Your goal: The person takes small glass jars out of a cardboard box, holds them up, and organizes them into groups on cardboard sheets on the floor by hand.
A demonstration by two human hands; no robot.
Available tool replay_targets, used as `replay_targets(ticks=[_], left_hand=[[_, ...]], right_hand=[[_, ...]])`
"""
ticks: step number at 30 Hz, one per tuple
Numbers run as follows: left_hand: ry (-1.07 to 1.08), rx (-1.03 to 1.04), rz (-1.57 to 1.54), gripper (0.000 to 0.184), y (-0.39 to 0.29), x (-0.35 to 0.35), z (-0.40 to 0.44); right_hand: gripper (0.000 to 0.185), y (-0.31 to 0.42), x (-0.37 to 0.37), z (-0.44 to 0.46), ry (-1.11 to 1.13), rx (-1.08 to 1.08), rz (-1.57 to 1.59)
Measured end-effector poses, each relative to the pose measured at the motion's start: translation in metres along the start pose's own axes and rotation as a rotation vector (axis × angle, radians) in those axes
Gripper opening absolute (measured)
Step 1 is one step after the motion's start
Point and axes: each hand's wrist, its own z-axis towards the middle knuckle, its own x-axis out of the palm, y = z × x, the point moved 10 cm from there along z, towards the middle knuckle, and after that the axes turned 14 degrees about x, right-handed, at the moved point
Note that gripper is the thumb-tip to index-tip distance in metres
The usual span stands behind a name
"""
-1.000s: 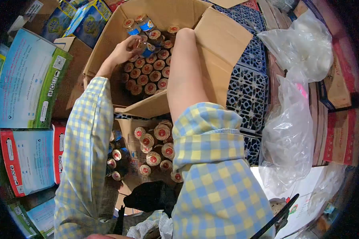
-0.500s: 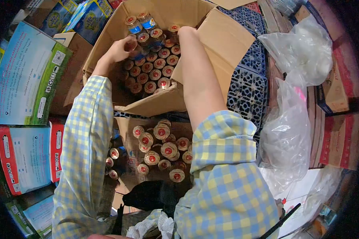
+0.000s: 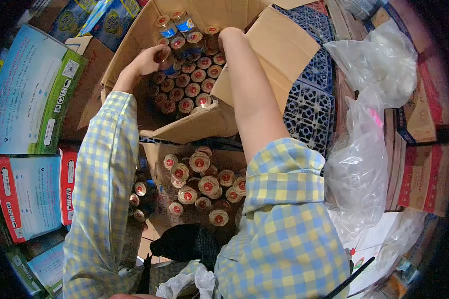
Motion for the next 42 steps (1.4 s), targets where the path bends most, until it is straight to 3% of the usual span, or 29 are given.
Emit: replay_targets(ticks=[6,11,14,16,17,20,21,23,25,27,29,35,39,42], left_hand=[[0.01,0.043,-0.053,0.046,-0.006,0.0,-0.001],[0.002,-0.057,-0.257,0.043,-0.005,-0.003,-0.005],[-0.027,-0.124,-0.49,0.045,-0.012,-0.004,-0.011],[-0.138,0.076,-0.525,0.044,-0.02,-0.021,-0.008],[-0.196,0.178,-0.54,0.044,-0.028,-0.029,-0.007],[-0.32,0.149,-0.449,0.044,-0.073,-0.076,-0.05],[-0.318,0.142,-0.441,0.044,-0.084,-0.087,-0.068],[-0.367,0.076,-0.541,0.044,-0.098,-0.109,-0.108],[-0.394,0.001,-0.63,0.044,-0.116,-0.121,-0.147],[-0.427,-0.085,-0.722,0.045,-0.132,-0.126,-0.187],[-0.442,-0.191,-0.788,0.047,-0.148,-0.124,-0.228],[-0.47,-0.436,-0.702,0.047,-0.162,-0.109,-0.338],[-0.422,-0.605,-0.38,0.037,-0.148,-0.097,-0.39],[-0.141,-0.631,0.006,0.038,-0.146,-0.077,-0.404]], right_hand=[[0.052,0.0,0.003,-0.007,-0.043,0.017,-0.14],[0.061,0.005,-0.002,-0.026,-0.04,-0.056,-0.209],[0.059,0.019,-0.035,-0.059,-0.247,-0.21,0.054],[0.055,0.02,-0.068,-0.091,-0.421,-0.322,0.306],[0.055,0.014,-0.072,-0.102,-0.424,-0.32,0.306],[0.046,-0.002,-0.089,-0.138,-0.407,-0.526,0.706],[0.046,-0.006,-0.084,-0.137,-0.404,-0.534,0.712],[0.037,-0.012,-0.098,-0.171,-0.594,-0.994,0.945],[0.038,-0.01,-0.06,-0.214,0.123,-0.82,1.117],[0.035,-0.015,-0.038,-0.255,0.237,-0.786,1.317],[0.033,-0.01,-0.004,-0.281,0.562,-0.724,1.351],[0.029,-0.009,0.036,-0.35,0.823,-0.634,1.313],[0.028,-0.013,0.045,-0.363,0.917,-0.681,1.295],[0.028,-0.014,0.051,-0.372,0.925,-0.64,1.304]])
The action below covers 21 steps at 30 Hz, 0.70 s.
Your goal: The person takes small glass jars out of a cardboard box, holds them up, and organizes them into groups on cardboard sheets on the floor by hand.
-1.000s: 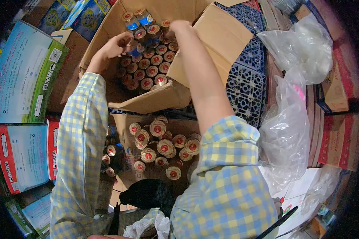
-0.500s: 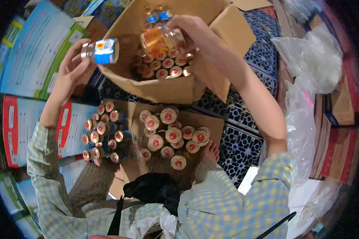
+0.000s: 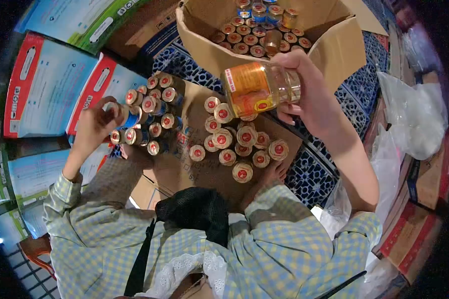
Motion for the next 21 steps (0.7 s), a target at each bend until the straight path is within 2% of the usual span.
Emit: replay_targets(ticks=[2,5,7,9,10,12,13,16,21], left_hand=[[0.047,0.0,-0.071,0.039,0.006,0.019,-0.009],[0.145,0.021,-0.2,0.041,0.018,0.055,-0.018],[0.176,0.133,-0.037,0.039,0.026,0.083,-0.018],[0.181,0.177,0.029,0.038,0.026,0.095,-0.019],[0.15,0.214,0.12,0.04,0.024,0.098,-0.018],[0.089,0.287,0.306,0.044,0.015,0.099,-0.016],[0.081,0.281,0.295,0.044,0.016,0.101,-0.014],[0.25,0.237,0.376,0.051,0.03,0.122,-0.013],[0.232,0.305,0.36,0.049,0.025,0.132,-0.014]], right_hand=[[0.026,-0.006,-0.007,-0.004,-0.122,0.021,0.05],[0.025,-0.011,-0.006,-0.009,-0.164,0.049,0.023],[0.026,-0.014,-0.007,-0.008,-0.185,0.07,-0.003],[0.025,-0.006,-0.011,-0.007,-0.247,-0.05,-0.149],[0.025,0.0,-0.011,-0.008,-0.275,-0.11,-0.224],[0.024,0.001,-0.008,-0.007,-0.293,-0.095,-0.299],[0.025,0.002,-0.006,-0.007,-0.312,-0.088,-0.361],[0.026,0.003,0.004,-0.006,-0.327,-0.121,-0.502],[0.033,-0.008,0.022,-0.006,-0.279,-0.236,-0.76]])
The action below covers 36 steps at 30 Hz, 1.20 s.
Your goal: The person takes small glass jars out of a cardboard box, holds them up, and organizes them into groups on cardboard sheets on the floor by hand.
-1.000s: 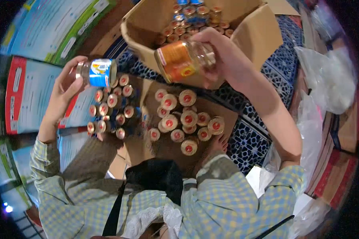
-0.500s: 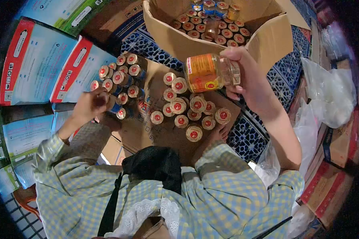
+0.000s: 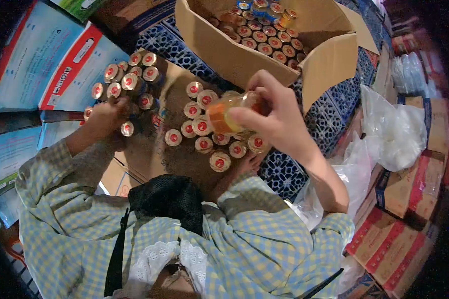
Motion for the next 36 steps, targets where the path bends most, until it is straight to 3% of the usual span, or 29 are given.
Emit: replay_targets(ticks=[3,14,16,21,26,32,36], left_hand=[[0.078,-0.086,0.14,0.05,0.003,-0.007,-0.002],[0.069,-0.132,0.121,0.054,0.006,-0.015,-0.005],[0.081,-0.125,0.099,0.053,0.006,-0.014,-0.004],[-0.059,-0.087,0.096,0.052,-0.002,-0.03,-0.002],[-0.056,-0.056,0.083,0.052,-0.018,-0.036,0.002],[0.021,-0.018,0.003,0.051,-0.049,-0.047,0.013],[0.005,0.149,-0.185,0.049,-0.078,-0.046,0.023]], right_hand=[[0.033,0.003,0.004,-0.004,0.02,-0.02,-0.141],[0.036,-0.002,-0.018,-0.005,-0.117,0.036,-0.595],[0.037,-0.011,-0.017,-0.002,-0.07,0.04,-0.802],[0.038,-0.036,-0.017,-0.004,-0.053,0.104,-0.975],[0.041,-0.025,-0.001,-0.019,-0.053,0.007,-0.882],[0.036,0.003,0.056,-0.028,0.039,-0.286,-0.646],[0.034,0.011,0.086,-0.025,0.059,-0.449,-0.55]])
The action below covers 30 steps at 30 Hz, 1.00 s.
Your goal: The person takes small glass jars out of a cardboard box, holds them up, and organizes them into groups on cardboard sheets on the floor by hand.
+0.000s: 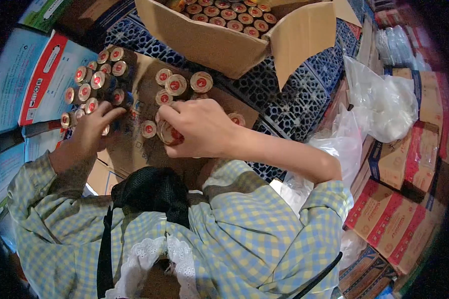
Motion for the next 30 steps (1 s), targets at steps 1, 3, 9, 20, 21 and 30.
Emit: replay_targets(ticks=[1,3,9,20,21,30], left_hand=[[-0.015,0.069,-0.127,0.05,-0.01,0.002,0.003],[-0.048,0.206,-0.383,0.051,-0.03,0.004,0.008],[-0.117,0.146,-0.878,0.056,-0.043,0.018,0.012],[0.043,-0.25,-1.493,0.053,-0.042,0.072,-0.003],[0.053,-0.213,-1.483,0.053,-0.044,0.077,-0.004],[-0.076,-0.059,-1.106,0.053,-0.028,0.09,0.005]], right_hand=[[0.033,0.004,0.003,0.002,-0.015,-0.04,0.034],[0.032,-0.016,0.024,0.01,0.09,0.107,0.213],[0.03,-0.05,0.09,0.003,0.571,0.801,1.009],[0.037,-0.04,0.118,-0.016,0.808,1.01,1.162],[0.037,-0.036,0.119,-0.014,0.825,0.955,1.126],[0.046,-0.019,0.129,-0.013,0.84,0.696,1.052]])
